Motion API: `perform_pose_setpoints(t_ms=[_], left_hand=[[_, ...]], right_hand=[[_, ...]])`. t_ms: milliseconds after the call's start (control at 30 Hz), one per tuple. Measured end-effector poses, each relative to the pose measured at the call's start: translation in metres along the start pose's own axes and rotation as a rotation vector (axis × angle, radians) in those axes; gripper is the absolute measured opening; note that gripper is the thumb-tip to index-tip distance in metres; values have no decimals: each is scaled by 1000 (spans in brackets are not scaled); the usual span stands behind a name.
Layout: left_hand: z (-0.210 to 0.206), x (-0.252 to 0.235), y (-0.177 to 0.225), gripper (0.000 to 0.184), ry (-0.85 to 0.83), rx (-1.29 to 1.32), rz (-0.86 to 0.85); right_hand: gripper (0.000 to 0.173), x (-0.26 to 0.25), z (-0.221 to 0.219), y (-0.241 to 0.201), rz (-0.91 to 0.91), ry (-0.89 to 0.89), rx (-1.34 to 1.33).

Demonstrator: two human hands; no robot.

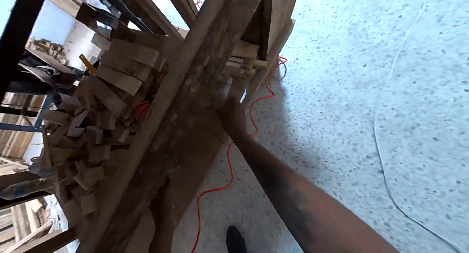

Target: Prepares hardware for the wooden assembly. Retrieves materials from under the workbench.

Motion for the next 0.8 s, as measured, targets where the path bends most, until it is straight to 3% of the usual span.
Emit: perform_pose_setpoints(t_ms=[67,200,267,367,467,533,633,733,800], left_hand=[[2,23,-10,32,29,136,173],[-27,95,-24,20,-124,443,376],[-59,113,-11,19,-221,475,337],[-115,101,37,17,-304,464,221],[-140,75,102,30,-327,367,99],[-157,57,124,37,-358,302,3],[-172,41,139,41,-411,215,101],[-173,33,154,43,-353,224,179],[-179,27,156,34,-318,236,185]], right_hand=[[69,-33,-14,-17,103,70,159],[33,-47,-26,-38,365,25,334],[24,-42,-27,-42,423,-35,387],[20,-37,-16,-47,482,-48,335],[24,-15,3,-64,560,-113,230],[22,2,-1,-70,685,-197,260],[6,26,-1,-62,938,-137,187],[7,-5,9,-42,665,-60,110],[12,-29,18,-38,469,-34,26]])
Point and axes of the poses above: each hand's wrist, its own x-axis away from the middle knuckle, its own z-axis out of the back of the hand, y = z × x, the point moved 8 cm from there along -x, towards the middle knuckle, and after that the axes turned 7 degrees about y, right-handed, at the moved point
